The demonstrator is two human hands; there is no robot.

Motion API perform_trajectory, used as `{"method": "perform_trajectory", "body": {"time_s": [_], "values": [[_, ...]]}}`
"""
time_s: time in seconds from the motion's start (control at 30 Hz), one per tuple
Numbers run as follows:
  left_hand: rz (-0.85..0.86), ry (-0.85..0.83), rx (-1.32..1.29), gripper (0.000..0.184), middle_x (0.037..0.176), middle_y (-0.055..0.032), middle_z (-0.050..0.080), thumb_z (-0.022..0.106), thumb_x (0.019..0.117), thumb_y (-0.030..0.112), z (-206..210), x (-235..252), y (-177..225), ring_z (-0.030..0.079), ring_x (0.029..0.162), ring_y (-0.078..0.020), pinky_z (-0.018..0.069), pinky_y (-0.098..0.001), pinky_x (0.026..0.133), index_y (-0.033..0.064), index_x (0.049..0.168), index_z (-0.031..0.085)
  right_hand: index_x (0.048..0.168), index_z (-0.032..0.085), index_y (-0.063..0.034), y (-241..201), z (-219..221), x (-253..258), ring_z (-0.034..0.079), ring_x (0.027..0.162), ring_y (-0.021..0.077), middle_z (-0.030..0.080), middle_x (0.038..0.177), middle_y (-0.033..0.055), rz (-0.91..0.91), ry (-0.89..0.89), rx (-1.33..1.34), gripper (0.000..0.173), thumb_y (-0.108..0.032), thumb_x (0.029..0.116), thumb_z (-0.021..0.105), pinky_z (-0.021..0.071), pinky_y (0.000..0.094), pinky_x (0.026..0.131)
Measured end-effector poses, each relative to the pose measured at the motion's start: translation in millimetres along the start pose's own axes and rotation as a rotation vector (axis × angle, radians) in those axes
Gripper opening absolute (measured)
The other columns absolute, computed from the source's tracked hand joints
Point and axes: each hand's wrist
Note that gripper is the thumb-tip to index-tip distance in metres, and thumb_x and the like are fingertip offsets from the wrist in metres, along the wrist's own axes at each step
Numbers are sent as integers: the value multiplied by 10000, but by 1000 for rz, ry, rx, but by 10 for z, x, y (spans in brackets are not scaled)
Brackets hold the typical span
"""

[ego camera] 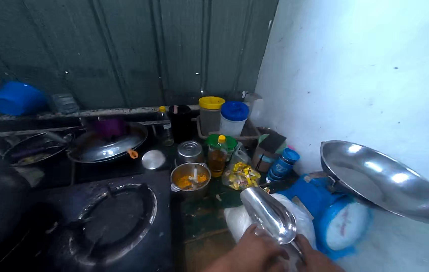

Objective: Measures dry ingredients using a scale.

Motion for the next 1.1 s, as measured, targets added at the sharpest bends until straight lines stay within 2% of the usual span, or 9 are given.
{"method": "perform_trajectory", "body": {"time_s": [0.13,0.3,0.43,0.53,0.6,0.73,0.9,1.0,1.1], "values": [[24,1,-57,294,1189,-83,734,545,1047,262,-137,-111,1,559,1347,-291,207,-642,1220,96,1223,713,1382,576,-94,166,-284,6,674,1015,490,702,1076,272,-56,49,76,469,-165,919,598,497,705,829],[139,173,-67,269,1152,-36,757,586,1025,270,-192,-135,-56,514,1396,-310,188,-652,1228,114,1185,737,1363,599,-120,472,-390,-9,662,781,377,690,927,207,-121,117,371,500,-163,869,660,523,616,712],[142,193,-93,297,1029,-21,771,531,1051,290,-266,-172,-110,628,1256,-241,163,-642,1236,105,1145,744,1294,637,-132,549,-452,-147,639,713,270,685,887,124,-118,229,502,437,-209,866,675,527,525,659],[31,151,-103,322,878,-46,741,495,1073,275,-330,-86,-112,719,882,-161,403,-556,1150,80,1181,727,1204,667,-146,610,-522,-285,580,622,162,636,794,31,-131,297,569,355,-313,892,632,488,400,566],[-144,111,-67,360,840,-86,713,525,1046,347,-377,139,-27,688,773,-226,555,-488,874,104,1239,707,1177,665,-151,637,-608,-407,556,591,129,616,759,0,-132,302,604,336,-356,915,615,466,358,538],[-450,-269,73,609,1353,-162,564,725,889,337,-376,729,53,578,1227,-370,527,-587,935,179,1439,514,1161,667,-156,673,-772,-635,543,593,133,598,742,-5,-151,327,538,358,-416,924,603,447,369,537],[-418,-249,29,512,1170,-173,643,601,861,-48,-467,784,-32,673,1008,-317,569,-517,866,84,1352,541,1156,670,-113,705,-1013,-1017,572,659,184,623,821,56,-157,345,426,304,-344,965,616,467,428,581],[-365,-87,-57,349,1227,-143,631,581,942,46,-590,732,58,664,1016,-235,567,-398,878,51,1290,583,1170,661,-62,784,-1088,-1209,586,675,237,633,851,117,-136,383,408,287,-269,974,630,476,477,588],[-360,-225,50,526,1353,-157,586,721,907,344,-355,867,179,597,1226,-347,537,-563,952,136,1369,581,1163,652,-46,827,-1158,-1316,601,688,241,632,842,122,-99,392,429,274,-242,973,629,484,467,605]]}}
Point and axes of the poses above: each hand's wrist, its own x-axis towards the middle knuckle, its own z-axis out of the palm, y = z × x
